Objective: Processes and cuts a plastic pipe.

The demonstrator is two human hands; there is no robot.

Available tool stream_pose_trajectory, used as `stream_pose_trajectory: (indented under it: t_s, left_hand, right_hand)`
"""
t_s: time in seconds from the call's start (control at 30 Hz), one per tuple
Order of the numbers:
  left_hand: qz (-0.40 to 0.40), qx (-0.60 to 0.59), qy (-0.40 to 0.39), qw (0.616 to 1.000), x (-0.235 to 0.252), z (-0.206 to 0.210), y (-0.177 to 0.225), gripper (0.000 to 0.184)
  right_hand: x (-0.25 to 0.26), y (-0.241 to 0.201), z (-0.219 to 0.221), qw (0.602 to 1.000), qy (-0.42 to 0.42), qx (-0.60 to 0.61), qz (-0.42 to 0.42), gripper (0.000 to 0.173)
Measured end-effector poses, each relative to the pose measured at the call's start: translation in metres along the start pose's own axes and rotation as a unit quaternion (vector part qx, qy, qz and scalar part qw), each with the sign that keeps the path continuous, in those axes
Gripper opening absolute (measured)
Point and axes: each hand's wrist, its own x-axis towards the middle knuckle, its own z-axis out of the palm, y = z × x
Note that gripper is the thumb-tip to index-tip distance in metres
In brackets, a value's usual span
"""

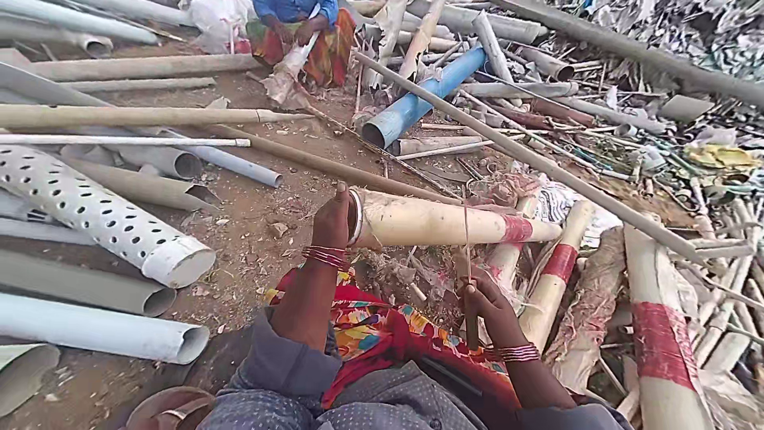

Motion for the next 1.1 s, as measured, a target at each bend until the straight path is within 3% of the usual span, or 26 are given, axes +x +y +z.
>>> stream_pose_trajectory:
  t_s: [0.13, 0.4, 0.53, 0.6, 0.9, 1.1]
  left_hand:
    - [0.004, 0.010, -0.022, 1.000, -0.017, 0.006, 0.008, 0.057]
    - [-0.001, 0.055, -0.028, 0.998, -0.030, 0.001, 0.005, 0.055]
    - [-0.008, 0.035, -0.029, 0.999, -0.043, -0.001, 0.005, 0.046]
    - [-0.013, 0.038, -0.039, 0.998, -0.050, -0.006, 0.003, 0.044]
    - [0.037, 0.016, -0.106, 0.994, -0.084, -0.021, -0.020, 0.055]
    - [0.049, -0.045, -0.090, 0.994, -0.081, -0.015, -0.033, 0.024]
  right_hand:
    - [-0.015, -0.001, 0.013, 0.996, -0.046, -0.005, -0.071, 0.036]
    - [-0.023, -0.018, 0.025, 0.995, -0.064, 0.011, -0.077, 0.037]
    - [-0.016, -0.038, 0.034, 0.977, -0.115, -0.060, -0.172, 0.050]
    - [-0.015, -0.055, 0.044, 0.963, -0.118, -0.112, -0.214, 0.049]
    - [-0.018, -0.052, 0.089, 0.901, -0.042, -0.307, -0.302, 0.047]
    - [-0.014, -0.041, 0.097, 0.857, 0.027, -0.347, -0.380, 0.022]
